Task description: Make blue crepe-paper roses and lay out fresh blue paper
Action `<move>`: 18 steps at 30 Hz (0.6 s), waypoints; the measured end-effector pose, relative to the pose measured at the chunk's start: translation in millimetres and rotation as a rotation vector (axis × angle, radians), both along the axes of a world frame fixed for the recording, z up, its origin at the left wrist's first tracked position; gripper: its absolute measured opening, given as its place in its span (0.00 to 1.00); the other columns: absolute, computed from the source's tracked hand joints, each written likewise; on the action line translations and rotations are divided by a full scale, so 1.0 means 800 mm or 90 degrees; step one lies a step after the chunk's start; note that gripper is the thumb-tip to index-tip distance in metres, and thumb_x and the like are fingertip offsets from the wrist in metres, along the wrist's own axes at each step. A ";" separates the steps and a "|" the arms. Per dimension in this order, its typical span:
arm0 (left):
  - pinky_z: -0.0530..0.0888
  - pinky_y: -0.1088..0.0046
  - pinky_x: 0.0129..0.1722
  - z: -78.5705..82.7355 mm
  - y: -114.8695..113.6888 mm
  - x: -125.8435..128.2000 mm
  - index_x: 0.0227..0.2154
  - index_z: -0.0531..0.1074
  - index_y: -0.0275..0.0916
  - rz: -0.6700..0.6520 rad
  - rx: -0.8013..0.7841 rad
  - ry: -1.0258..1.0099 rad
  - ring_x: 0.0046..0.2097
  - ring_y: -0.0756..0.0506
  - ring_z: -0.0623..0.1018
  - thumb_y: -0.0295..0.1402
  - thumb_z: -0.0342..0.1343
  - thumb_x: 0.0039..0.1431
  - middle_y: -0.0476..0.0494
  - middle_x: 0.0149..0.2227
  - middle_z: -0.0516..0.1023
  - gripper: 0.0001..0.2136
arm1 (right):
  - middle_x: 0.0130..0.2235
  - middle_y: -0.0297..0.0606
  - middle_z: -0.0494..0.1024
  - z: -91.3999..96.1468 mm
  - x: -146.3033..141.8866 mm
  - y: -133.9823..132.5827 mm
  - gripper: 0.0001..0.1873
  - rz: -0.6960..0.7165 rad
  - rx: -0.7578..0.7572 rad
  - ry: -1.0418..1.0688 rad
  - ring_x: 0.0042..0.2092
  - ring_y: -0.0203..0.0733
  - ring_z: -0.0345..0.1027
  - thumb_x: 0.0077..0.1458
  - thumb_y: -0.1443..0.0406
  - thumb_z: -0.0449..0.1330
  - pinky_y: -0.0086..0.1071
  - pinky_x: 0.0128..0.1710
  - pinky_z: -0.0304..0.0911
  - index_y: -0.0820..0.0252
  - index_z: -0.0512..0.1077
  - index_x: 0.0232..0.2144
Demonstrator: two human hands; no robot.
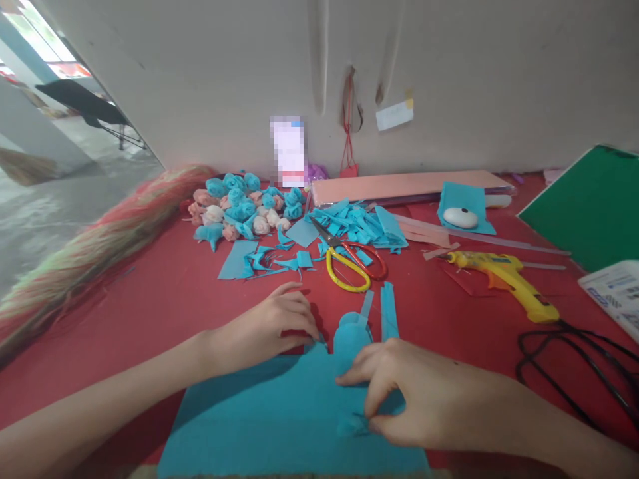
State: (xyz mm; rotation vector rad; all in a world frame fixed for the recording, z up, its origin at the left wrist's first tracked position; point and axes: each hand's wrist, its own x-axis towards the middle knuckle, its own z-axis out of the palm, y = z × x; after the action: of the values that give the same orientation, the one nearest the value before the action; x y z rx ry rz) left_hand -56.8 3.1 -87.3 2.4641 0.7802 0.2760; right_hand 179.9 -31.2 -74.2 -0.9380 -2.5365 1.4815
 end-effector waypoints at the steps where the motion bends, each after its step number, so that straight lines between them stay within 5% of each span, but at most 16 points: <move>1: 0.54 0.63 0.58 0.000 0.000 0.000 0.34 0.74 0.41 0.002 -0.003 0.000 0.43 0.49 0.72 0.27 0.51 0.58 0.50 0.36 0.78 0.07 | 0.47 0.36 0.75 0.001 0.000 0.000 0.12 0.001 -0.001 -0.001 0.49 0.40 0.66 0.40 0.73 0.56 0.24 0.44 0.58 0.58 0.78 0.23; 11: 0.59 0.64 0.56 0.013 -0.006 -0.001 0.34 0.72 0.40 0.072 -0.046 -0.006 0.43 0.48 0.72 0.24 0.50 0.57 0.48 0.36 0.76 0.07 | 0.45 0.37 0.76 0.007 -0.004 0.004 0.11 -0.018 -0.054 0.019 0.47 0.42 0.68 0.40 0.73 0.57 0.27 0.43 0.60 0.58 0.79 0.24; 18: 0.70 0.72 0.40 0.031 -0.005 0.001 0.33 0.70 0.37 0.156 -0.033 -0.078 0.37 0.49 0.73 0.25 0.47 0.58 0.46 0.34 0.75 0.07 | 0.25 0.33 0.74 0.035 -0.009 0.017 0.07 -0.243 -0.150 0.186 0.29 0.34 0.65 0.47 0.64 0.60 0.25 0.27 0.59 0.60 0.76 0.22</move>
State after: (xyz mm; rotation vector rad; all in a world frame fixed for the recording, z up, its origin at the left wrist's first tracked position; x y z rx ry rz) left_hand -56.2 -1.2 -62.1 2.2787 1.0228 0.4856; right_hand 172.6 -17.4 -46.5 -1.0691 -1.8861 1.6683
